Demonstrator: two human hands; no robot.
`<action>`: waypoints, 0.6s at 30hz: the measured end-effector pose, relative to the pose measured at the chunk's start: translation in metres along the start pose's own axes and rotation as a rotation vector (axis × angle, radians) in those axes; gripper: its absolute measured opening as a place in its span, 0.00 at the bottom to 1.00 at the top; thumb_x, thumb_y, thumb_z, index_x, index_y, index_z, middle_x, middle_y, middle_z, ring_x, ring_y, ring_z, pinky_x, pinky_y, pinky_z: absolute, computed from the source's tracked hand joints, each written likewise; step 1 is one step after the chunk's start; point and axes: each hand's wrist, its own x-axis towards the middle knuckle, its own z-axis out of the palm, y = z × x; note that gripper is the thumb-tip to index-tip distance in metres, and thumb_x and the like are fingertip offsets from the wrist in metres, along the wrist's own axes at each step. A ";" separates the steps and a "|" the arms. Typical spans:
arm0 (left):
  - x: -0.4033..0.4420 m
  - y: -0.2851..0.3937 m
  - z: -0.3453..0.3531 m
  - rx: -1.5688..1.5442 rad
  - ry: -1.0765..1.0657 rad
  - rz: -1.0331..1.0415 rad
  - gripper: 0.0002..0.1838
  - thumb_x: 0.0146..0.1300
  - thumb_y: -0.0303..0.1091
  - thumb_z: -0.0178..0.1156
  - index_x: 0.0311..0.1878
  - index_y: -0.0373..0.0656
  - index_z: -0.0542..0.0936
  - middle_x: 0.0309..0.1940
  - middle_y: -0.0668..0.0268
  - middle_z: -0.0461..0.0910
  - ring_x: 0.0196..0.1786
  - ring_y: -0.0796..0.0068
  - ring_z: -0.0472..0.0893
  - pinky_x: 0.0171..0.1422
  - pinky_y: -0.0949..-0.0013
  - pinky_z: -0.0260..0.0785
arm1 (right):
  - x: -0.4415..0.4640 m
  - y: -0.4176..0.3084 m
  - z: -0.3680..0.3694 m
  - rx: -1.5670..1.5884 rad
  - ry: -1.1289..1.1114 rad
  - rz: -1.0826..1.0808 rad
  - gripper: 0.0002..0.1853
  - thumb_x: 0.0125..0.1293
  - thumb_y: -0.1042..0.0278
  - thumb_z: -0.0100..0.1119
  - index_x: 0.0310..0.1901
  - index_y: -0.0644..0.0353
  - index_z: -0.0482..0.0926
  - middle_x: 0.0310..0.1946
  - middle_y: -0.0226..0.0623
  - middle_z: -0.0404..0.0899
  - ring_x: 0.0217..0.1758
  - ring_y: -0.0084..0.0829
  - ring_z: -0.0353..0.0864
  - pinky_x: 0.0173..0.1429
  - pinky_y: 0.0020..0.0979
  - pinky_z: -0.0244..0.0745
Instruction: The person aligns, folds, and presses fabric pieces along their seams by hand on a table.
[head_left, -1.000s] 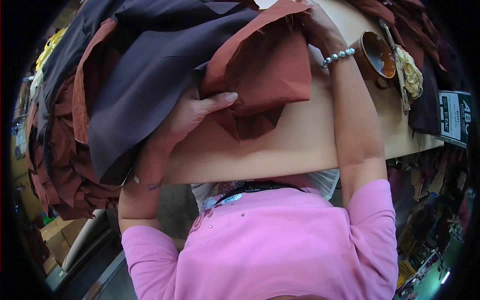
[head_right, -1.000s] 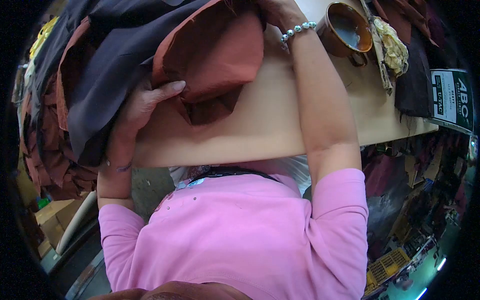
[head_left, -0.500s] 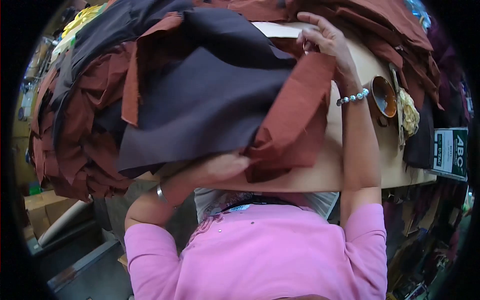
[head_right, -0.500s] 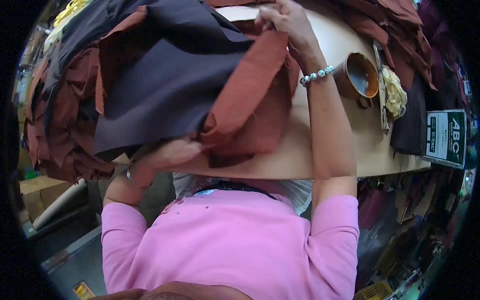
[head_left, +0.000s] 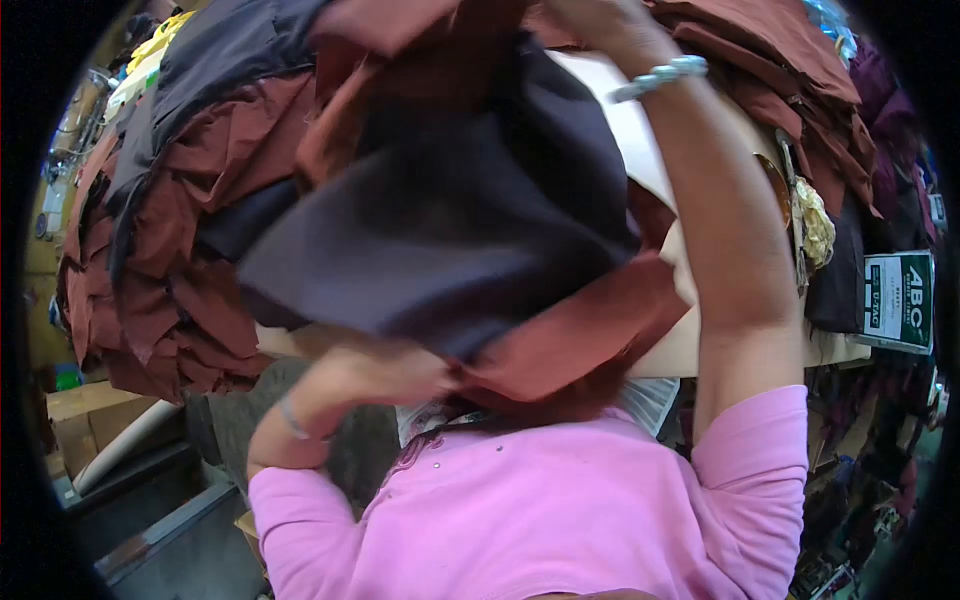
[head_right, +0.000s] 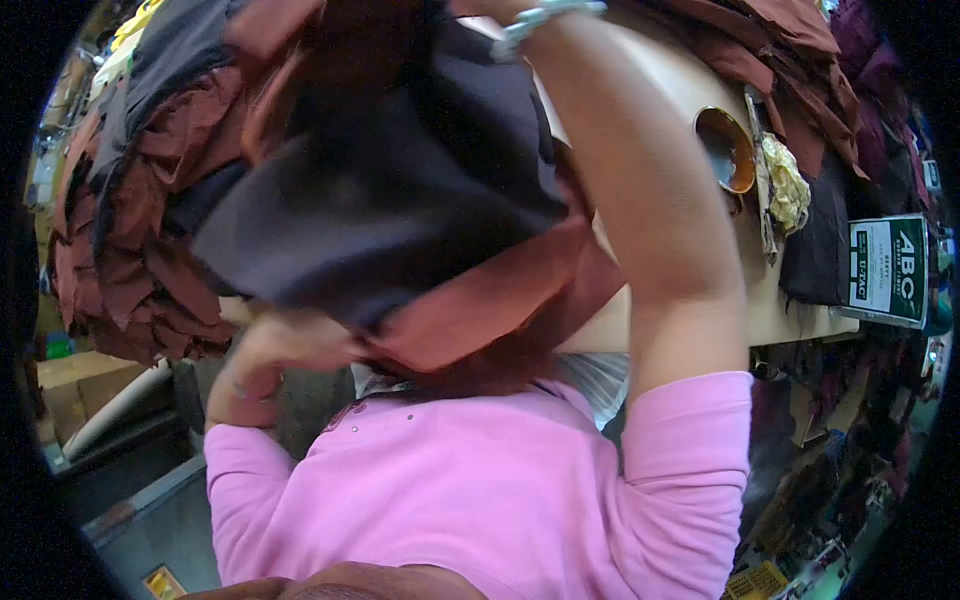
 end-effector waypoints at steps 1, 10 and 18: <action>-0.024 -0.005 -0.012 0.435 0.174 -0.019 0.09 0.49 0.38 0.59 0.28 0.43 0.80 0.28 0.61 0.78 0.39 0.63 0.77 0.46 0.62 0.67 | 0.005 0.027 -0.002 -0.268 -0.019 -0.091 0.20 0.60 0.77 0.44 0.55 0.68 0.72 0.37 0.50 0.81 0.49 0.43 0.79 0.56 0.45 0.72; -0.157 -0.093 -0.213 1.419 1.405 -0.712 0.13 0.64 0.32 0.48 0.49 0.39 0.76 0.39 0.49 0.81 0.50 0.50 0.78 0.54 0.53 0.68 | -0.128 0.030 -0.061 0.255 0.116 0.245 0.30 0.62 0.71 0.53 0.67 0.59 0.60 0.25 0.44 0.77 0.22 0.26 0.73 0.31 0.29 0.70; -0.110 -0.034 -0.192 0.753 1.929 -0.541 0.14 0.68 0.37 0.50 0.48 0.40 0.80 0.41 0.48 0.81 0.45 0.50 0.80 0.51 0.60 0.69 | -0.200 0.036 -0.066 0.511 -0.240 0.406 0.28 0.66 0.66 0.57 0.67 0.54 0.64 0.18 0.29 0.70 0.22 0.19 0.64 0.31 0.23 0.66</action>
